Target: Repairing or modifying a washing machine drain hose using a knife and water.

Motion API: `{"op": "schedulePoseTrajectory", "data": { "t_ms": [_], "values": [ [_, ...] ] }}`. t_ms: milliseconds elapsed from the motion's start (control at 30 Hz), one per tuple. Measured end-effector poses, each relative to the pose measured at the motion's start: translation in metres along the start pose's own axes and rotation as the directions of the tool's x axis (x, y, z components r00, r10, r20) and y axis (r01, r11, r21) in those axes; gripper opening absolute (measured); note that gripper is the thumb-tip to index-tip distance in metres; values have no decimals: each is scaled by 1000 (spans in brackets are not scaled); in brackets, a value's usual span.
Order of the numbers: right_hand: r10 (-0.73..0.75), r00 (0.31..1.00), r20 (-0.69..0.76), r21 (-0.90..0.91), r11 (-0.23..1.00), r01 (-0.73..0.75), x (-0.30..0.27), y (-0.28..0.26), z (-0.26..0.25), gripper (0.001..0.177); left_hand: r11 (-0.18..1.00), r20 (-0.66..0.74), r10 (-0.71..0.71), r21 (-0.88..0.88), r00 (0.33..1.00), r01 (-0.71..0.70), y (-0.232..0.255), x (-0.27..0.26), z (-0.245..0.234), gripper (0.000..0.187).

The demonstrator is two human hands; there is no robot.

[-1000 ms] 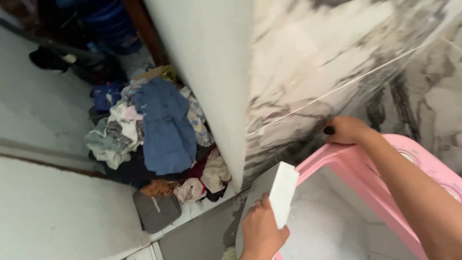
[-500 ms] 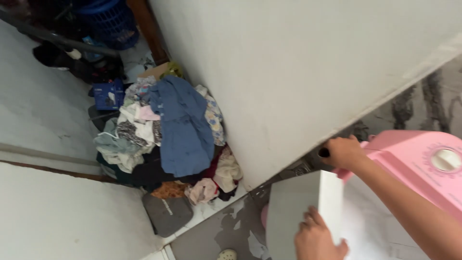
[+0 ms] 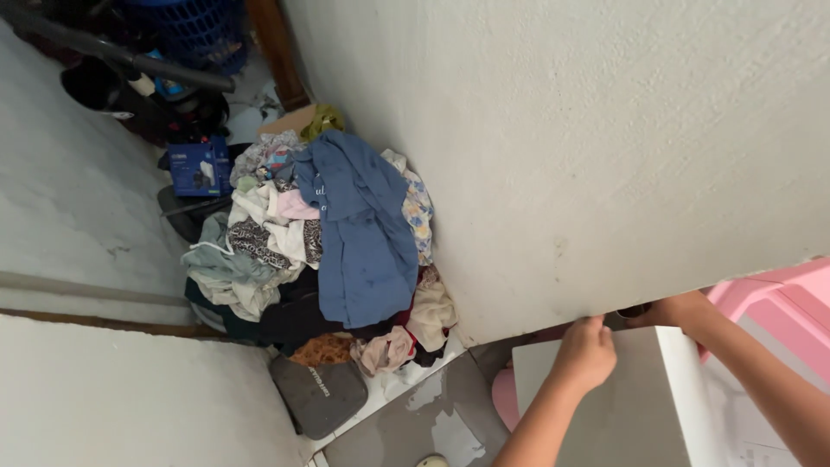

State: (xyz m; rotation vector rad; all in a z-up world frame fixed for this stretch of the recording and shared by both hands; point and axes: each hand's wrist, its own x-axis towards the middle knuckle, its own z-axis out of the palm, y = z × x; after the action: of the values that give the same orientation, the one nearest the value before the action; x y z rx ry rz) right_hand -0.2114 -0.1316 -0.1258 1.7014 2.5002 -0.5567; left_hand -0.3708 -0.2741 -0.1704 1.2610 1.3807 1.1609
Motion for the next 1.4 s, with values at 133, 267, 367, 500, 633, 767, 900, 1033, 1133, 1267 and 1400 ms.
{"op": "schedulePoseTrajectory", "data": {
  "t_ms": [133,267,367,500,633,767,900,1033,1133,1267,1400],
  "values": [
    [-170,985,-7,-37,985,170,29,43,36,75,964,57,-260,-45,964,263,-6,30,14,47],
    [-49,976,212,138,990,19,23,51,47,66,830,-31,-555,-93,831,550,53,20,-3,59],
    [68,908,414,143,980,-138,6,15,21,51,818,-86,-575,-95,814,568,9,26,26,50],
    [99,895,435,63,988,-140,-5,-6,17,38,876,-320,-480,-141,816,460,-60,24,65,34],
    [150,939,310,-130,985,-115,-41,-60,-5,39,862,-392,-503,-295,770,413,-47,2,64,32],
    [245,923,298,-324,935,-143,-50,-46,6,52,810,-365,-579,-359,729,463,-52,-17,65,28],
    [480,870,111,150,858,-492,-85,-71,-27,47,774,-415,-624,-448,663,448,-56,-23,73,26],
    [193,948,-252,-226,941,-251,-152,-106,-18,78,711,-380,-694,-500,612,495,-71,-17,78,27],
    [552,830,-78,-644,608,-465,-176,-115,17,141,746,-466,-663,-469,586,473,-105,-13,73,27],
    [379,853,-360,-236,847,-476,-176,-87,52,144,472,-393,-845,-229,363,851,-147,-13,25,47],
    [408,857,-314,-265,829,-492,-171,-100,39,143,550,-522,-725,-48,449,834,-222,-34,14,51]
  ]
}}
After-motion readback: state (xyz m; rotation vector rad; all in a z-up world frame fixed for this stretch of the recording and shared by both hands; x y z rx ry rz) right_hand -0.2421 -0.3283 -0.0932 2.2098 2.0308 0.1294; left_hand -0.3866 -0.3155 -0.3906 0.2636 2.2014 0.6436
